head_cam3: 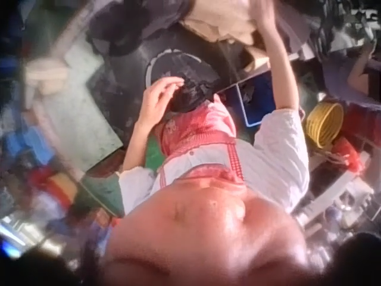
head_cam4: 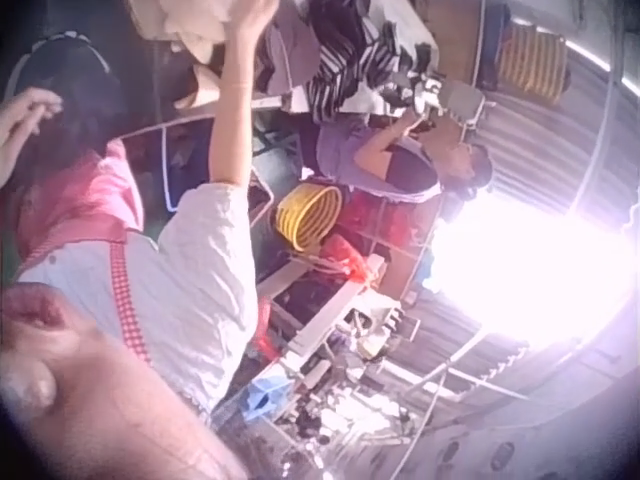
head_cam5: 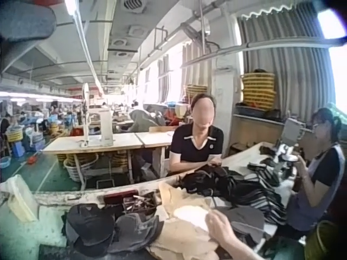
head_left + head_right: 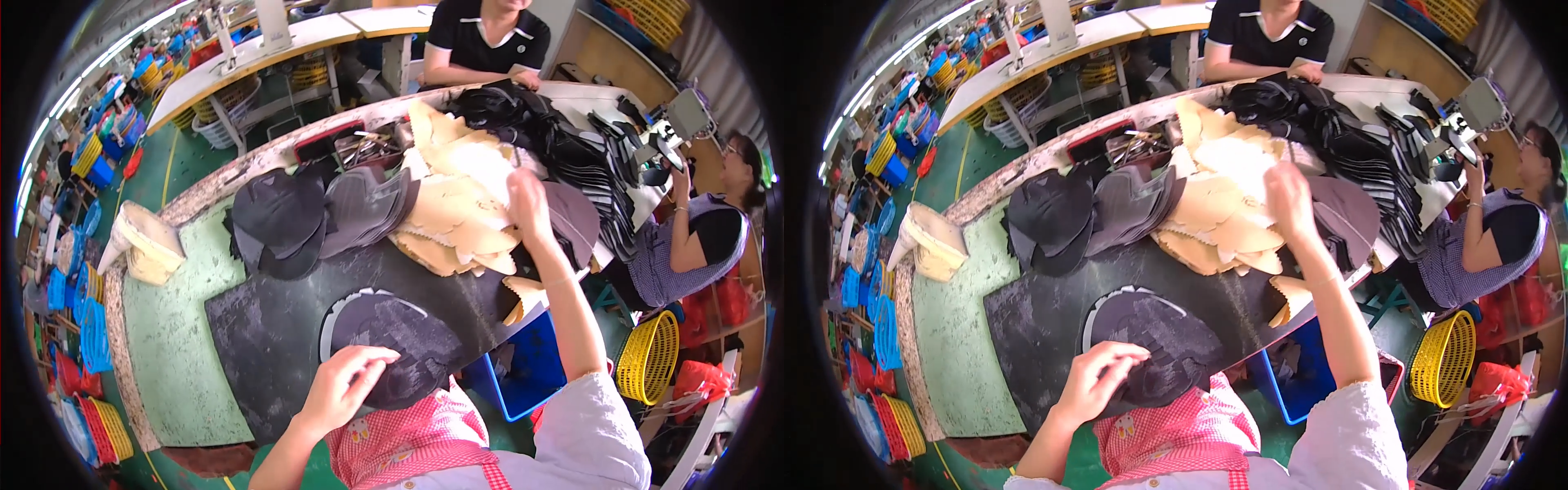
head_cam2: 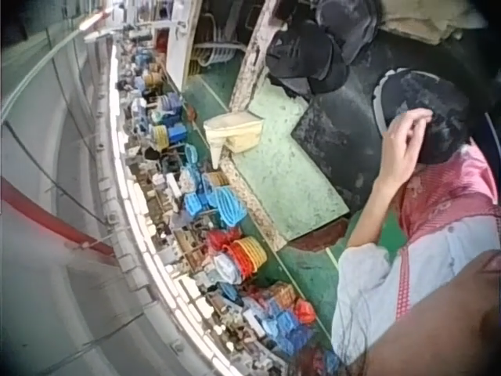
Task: Aligning, layering, and stacking various pre-cut material components for shoe uppers on a workbench.
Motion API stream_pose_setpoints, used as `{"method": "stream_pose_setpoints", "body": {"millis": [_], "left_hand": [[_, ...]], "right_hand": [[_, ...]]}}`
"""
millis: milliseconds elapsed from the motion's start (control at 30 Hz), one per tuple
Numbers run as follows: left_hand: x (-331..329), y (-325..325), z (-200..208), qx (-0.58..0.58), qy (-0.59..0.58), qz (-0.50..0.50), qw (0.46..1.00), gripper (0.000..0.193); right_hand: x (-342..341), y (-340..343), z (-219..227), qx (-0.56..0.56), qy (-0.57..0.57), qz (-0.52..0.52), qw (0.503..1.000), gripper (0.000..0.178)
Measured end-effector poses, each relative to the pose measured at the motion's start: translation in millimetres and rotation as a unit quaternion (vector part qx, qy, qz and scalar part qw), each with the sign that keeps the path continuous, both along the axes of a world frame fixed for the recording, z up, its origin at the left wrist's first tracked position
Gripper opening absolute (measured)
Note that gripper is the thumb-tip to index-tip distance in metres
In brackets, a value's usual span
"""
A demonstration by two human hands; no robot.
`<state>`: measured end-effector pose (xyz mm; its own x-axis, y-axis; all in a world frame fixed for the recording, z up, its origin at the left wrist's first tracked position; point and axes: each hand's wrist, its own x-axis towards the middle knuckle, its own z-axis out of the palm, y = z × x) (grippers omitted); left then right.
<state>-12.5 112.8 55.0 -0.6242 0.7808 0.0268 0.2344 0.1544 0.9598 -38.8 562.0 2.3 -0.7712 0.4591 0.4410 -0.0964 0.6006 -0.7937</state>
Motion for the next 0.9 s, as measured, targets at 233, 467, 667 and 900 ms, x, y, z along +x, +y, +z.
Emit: {"method": "stream_pose_setpoints", "body": {"millis": [233,467,667,900], "left_hand": [[-14.3,22.5,1.9,0.087,-0.504,-0.113,0.852,0.068],[-12.6,12.1,7.3,0.096,-0.545,-0.145,0.82,0.038],[-17.2,11.6,-0.3,0.225,-0.391,0.032,0.892,0.042],[-5.8,25.5,16.8,0.175,-0.239,0.089,0.951,0.026]], "right_hand": [[46.4,-150.9,109.2,-0.263,-0.131,0.502,0.814,0.014],[48.7,-157.1,119.2,0.016,-0.06,0.509,0.858,0.011],[48.3,-180.7,113.4,0.124,-0.015,0.371,0.92,0.021],[57.1,-232.1,98.4,-0.053,-0.055,0.339,0.938,0.021]]}}
